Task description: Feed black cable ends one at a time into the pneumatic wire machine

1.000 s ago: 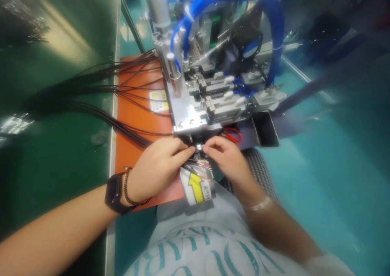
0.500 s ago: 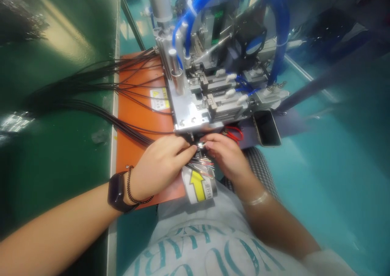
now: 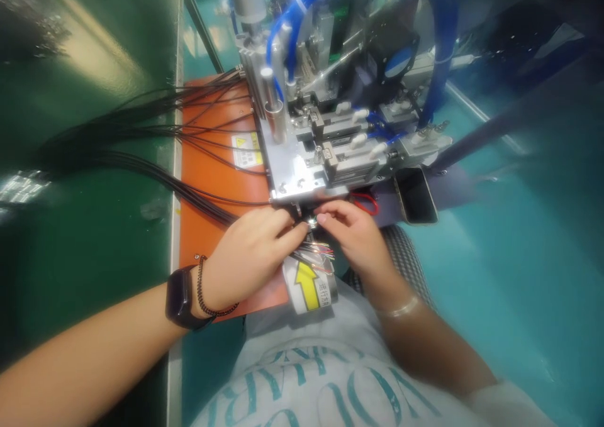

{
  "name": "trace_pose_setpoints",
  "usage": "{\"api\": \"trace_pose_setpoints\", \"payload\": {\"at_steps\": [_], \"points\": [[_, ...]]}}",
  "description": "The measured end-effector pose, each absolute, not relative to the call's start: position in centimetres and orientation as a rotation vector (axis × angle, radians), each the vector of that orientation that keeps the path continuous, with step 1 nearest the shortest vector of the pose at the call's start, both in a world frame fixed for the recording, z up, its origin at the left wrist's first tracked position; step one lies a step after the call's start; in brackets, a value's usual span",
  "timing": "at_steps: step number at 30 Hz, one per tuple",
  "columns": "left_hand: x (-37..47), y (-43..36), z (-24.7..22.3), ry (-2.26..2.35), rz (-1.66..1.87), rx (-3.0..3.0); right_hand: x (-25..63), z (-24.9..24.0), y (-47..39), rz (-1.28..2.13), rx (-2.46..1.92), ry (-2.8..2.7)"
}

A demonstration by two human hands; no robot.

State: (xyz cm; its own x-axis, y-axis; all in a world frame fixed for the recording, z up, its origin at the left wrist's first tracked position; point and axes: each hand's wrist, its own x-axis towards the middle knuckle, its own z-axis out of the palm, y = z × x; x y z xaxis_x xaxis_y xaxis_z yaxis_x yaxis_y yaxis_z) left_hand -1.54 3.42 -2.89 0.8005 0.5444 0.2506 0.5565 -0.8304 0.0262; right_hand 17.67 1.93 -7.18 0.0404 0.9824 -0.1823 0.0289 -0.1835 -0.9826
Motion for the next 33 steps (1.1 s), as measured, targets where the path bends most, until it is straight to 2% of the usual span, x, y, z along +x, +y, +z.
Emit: {"api": "trace_pose_setpoints", "payload": {"at_steps": [5, 15, 27, 33], "points": [[-1.6, 3.4, -3.0, -0.901, -0.394, -2.941, 17.7, -7.3, 1.9, 1.333, -1.325, -1.115], [-1.4, 3.3, -3.1, -0.96, -0.259, -2.92, 17.9, -6.7, 1.9, 1.169, -1.46, -1.283], [0.2, 2.5, -1.1, -0.911, 0.076, -2.807, 17.4, -7.2, 2.4, 1.453, -1.426, -1.197], [-1.2, 2.4, -1.6, -1.062, -0.092, -2.796, 17.8, -7.6, 2.1, 1.333, -1.349, -1.293]]}}
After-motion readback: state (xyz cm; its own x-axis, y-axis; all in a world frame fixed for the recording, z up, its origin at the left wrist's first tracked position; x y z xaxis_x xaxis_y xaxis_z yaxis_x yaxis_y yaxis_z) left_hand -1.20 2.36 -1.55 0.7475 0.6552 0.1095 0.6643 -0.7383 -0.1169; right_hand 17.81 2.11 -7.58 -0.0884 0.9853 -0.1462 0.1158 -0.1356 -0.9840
